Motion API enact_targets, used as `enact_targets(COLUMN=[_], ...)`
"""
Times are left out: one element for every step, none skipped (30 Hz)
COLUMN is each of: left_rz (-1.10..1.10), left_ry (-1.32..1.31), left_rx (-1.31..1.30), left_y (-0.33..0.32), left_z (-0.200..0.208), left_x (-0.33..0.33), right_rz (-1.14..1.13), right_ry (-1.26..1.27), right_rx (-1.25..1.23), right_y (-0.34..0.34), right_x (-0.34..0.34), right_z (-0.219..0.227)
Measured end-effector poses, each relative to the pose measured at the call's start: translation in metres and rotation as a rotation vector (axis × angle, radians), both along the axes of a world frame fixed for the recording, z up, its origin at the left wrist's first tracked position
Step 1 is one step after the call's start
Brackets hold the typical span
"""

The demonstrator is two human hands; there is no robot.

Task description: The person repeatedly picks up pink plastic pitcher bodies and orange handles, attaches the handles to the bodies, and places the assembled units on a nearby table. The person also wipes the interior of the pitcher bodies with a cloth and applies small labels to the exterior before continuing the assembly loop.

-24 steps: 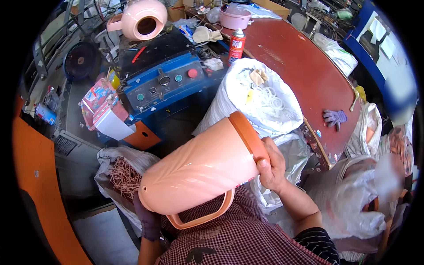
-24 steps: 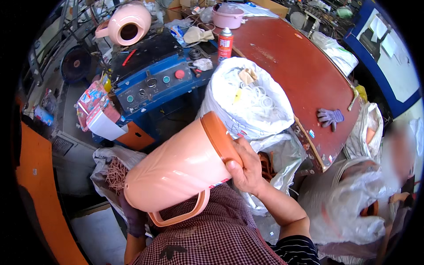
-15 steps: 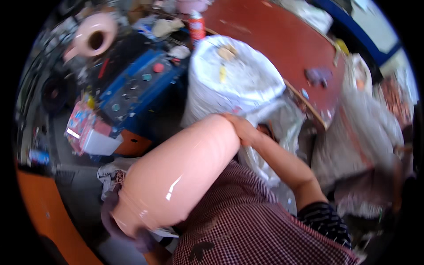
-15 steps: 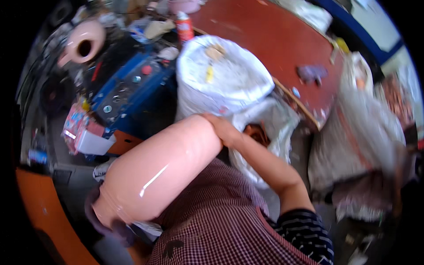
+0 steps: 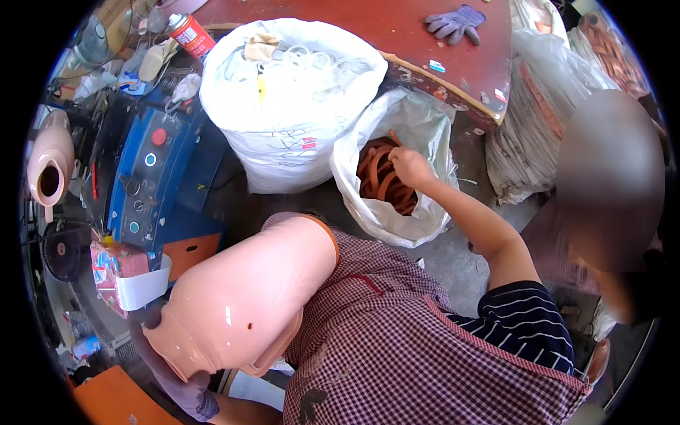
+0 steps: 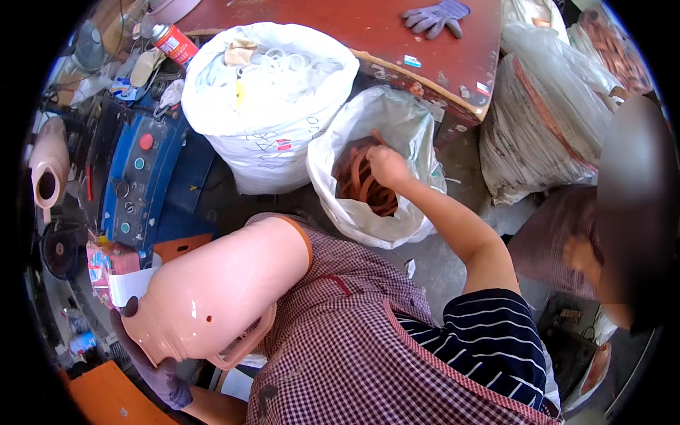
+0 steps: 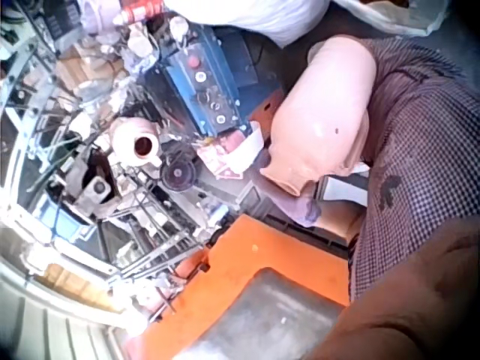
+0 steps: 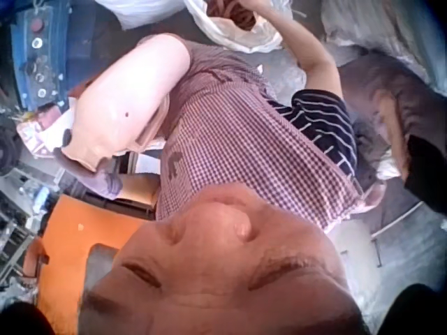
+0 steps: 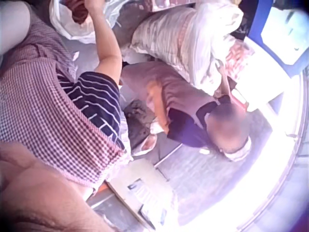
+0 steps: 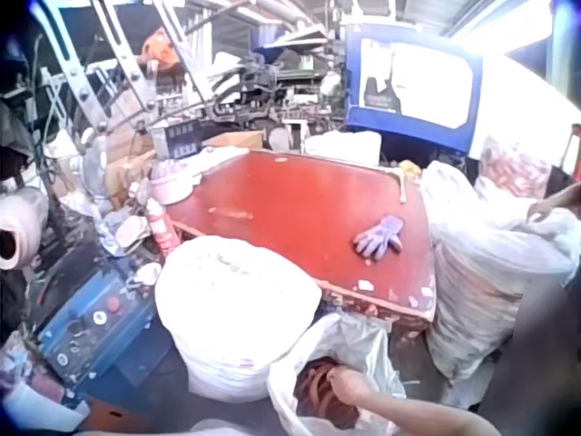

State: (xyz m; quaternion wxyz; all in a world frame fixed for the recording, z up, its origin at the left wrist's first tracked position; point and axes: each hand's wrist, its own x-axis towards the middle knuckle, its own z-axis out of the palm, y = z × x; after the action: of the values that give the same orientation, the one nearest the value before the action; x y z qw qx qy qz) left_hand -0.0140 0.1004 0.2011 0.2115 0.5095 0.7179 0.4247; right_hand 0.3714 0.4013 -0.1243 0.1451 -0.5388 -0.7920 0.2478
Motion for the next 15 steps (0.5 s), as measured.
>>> enact_targets(left_rz=[0.004, 0.009, 0.012, 0.055, 0.076, 0.115, 0.148, 0.141, 0.175, 0.224, 0.251, 0.287, 0.293, 0.328, 0.336], left_ry=[0.009, 0.018, 0.029, 0.074, 0.065, 0.049, 0.033, 0.049, 0.036, 0.019, -0.003, -0.022, -0.045, -0.055, -0.027], left_rx=[0.026, 0.051, 0.075, 0.129, 0.141, 0.158, 0.176, 0.202, 0.219, 0.238, 0.257, 0.277, 0.297, 0.312, 0.313], left_y=[0.001, 0.002, 0.006, 0.028, 0.038, 0.041, 0.042, 0.043, 0.043, 0.037, 0.039, 0.032, 0.036, 0.029, 0.027], left_z=[-0.003, -0.007, -0.007, -0.006, -0.007, -0.014, -0.019, -0.019, -0.019, -0.025, -0.029, -0.029, -0.029, -0.023, -0.024], left_x=[0.003, 0.006, 0.011, 0.026, 0.028, 0.026, 0.023, 0.019, 0.016, 0.013, 0.009, 0.009, 0.006, 0.009, 0.008], right_rz=[0.099, 0.359, 0.531, 0.641, 0.760, 0.858, 0.842, 0.819, 0.794, 0.796, 0.706, 0.637, 0.479, 0.352, 0.256], right_ry=[-0.104, -0.228, -0.377, -0.446, -0.503, -0.851, -0.841, -0.830, -0.830, -0.734, -0.635, -0.530, -0.380, -0.221, -0.222], right_rx=[-0.016, 0.114, 0.137, 0.300, 0.465, 0.288, 0.261, 0.233, 0.201, 0.155, 0.128, 0.108, 0.004, -0.096, -0.085], right_y=[0.002, 0.003, 0.002, 0.002, 0.001, 0.002, 0.008, 0.016, 0.022, 0.029, 0.038, 0.045, 0.049, 0.050, 0.040], right_x=[-0.002, -0.005, -0.018, -0.015, -0.014, -0.023, -0.023, -0.017, -0.007, 0.001, 0.011, 0.016, 0.032, 0.038, 0.034], right_z=[-0.010, -0.027, -0.041, -0.073, -0.096, -0.082, -0.079, -0.077, -0.070, -0.034, -0.001, 0.031, 0.058, 0.089, 0.134])
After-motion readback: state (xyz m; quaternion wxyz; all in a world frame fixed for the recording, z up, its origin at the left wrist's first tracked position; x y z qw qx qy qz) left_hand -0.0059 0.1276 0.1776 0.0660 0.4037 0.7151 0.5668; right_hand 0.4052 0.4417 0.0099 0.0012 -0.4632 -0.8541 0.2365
